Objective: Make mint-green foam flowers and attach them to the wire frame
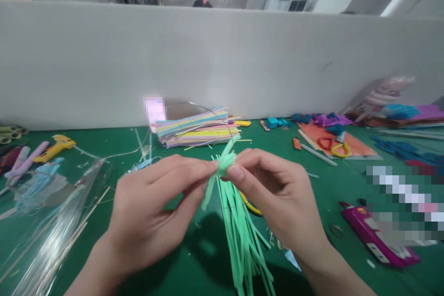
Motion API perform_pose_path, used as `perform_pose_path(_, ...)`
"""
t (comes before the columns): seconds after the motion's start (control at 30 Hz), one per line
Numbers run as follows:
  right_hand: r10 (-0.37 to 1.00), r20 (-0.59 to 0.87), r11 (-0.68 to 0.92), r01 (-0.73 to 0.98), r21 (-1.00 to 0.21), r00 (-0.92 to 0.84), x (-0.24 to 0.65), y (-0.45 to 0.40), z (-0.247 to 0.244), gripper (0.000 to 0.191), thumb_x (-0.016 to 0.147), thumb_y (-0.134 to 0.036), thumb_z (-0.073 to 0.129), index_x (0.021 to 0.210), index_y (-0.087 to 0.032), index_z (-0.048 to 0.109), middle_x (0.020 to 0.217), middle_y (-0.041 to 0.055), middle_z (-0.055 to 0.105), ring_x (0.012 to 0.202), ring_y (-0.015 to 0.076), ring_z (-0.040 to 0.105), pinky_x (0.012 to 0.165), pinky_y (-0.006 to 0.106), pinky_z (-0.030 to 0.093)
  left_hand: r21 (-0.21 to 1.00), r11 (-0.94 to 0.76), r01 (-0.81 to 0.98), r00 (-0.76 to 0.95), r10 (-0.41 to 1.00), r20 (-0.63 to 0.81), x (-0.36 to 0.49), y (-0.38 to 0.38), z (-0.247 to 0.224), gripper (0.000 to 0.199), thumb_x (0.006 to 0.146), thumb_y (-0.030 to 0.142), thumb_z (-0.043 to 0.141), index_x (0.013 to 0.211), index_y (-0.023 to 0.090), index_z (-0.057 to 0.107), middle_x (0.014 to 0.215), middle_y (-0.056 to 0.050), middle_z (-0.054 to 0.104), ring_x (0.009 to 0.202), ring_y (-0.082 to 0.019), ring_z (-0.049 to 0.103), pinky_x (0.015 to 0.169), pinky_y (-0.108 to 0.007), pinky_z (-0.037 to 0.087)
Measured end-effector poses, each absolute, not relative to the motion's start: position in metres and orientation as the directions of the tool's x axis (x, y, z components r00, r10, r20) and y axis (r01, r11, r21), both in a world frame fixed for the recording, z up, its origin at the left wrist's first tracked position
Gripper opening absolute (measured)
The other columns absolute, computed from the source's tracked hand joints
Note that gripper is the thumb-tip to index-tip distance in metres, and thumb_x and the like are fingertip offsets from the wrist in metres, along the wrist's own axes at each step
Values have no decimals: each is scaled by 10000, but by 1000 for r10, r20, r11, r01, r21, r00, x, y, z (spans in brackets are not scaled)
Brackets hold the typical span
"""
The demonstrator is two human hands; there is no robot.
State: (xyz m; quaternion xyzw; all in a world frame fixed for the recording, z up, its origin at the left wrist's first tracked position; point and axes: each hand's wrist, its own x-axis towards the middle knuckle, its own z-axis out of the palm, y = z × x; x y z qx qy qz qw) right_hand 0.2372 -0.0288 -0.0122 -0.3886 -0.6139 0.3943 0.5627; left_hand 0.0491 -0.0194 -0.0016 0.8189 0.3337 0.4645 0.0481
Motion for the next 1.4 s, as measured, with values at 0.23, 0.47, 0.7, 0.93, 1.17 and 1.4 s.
perform_pose_path(0.23, 931, 356, 360, 43, -932, -81, 237, -24, -16, 154, 914, -325, 686, 796, -226, 689, 744, -44, 662, 727, 88, 593, 680, 211, 470, 611, -698, 373, 302, 714, 631, 45, -6, -7, 106, 870, 178, 724, 905, 269, 765, 729, 89, 764, 572, -63, 678, 535, -130, 529)
perform_pose_path(0.47, 931, 357, 360, 23, -933, -74, 233, -24, -15, 179, 917, -330, 680, 776, -220, 687, 698, -50, 656, 662, 75, 580, 613, 189, 472, 326, -798, 507, 348, 536, 769, 47, -9, -7, 38, 892, 187, 711, 873, 201, 741, 778, 40, 781, 681, -71, 714, 662, -138, 533)
perform_pose_path(0.7, 726, 688, 649, 327, -687, 4, 237, -21, -19, 271, 865, -273, 735, 1118, -249, 642, 1056, 39, 669, 919, 164, 646, 788, 315, 557, 553, -676, 487, 144, 686, 713, 48, -5, -12, 62, 886, 236, 720, 843, 272, 746, 612, 86, 673, 508, -73, 588, 540, -199, 489)
perform_pose_path(0.93, 298, 920, 642, 767, 4, -254, 238, -14, -26, 299, 795, -147, 781, 1059, -218, 658, 1095, 120, 673, 1048, 253, 652, 853, 402, 572, 754, -535, 382, 33, 823, 567, 52, -1, -12, 59, 842, 206, 744, 797, 243, 750, 608, 67, 678, 459, -75, 560, 462, -195, 480)
perform_pose_path(1.17, 219, 934, 618, 781, 92, -283, 237, -13, -27, 230, 751, -46, 786, 926, -183, 725, 952, 87, 768, 931, 248, 675, 820, 398, 583, 817, -479, 321, 39, 868, 494, 54, 0, -8, 67, 815, 192, 748, 754, 220, 750, 605, 49, 701, 437, -81, 569, 429, -180, 486)
perform_pose_path(1.4, 211, 928, 706, 705, 72, -306, 236, -9, -29, 241, 779, -31, 755, 955, -190, 708, 923, 61, 782, 904, 210, 698, 789, 344, 589, 862, -442, 247, 130, 897, 423, 53, 4, -4, 90, 821, 292, 751, 773, 216, 750, 689, 32, 714, 581, -100, 606, 515, -181, 484)
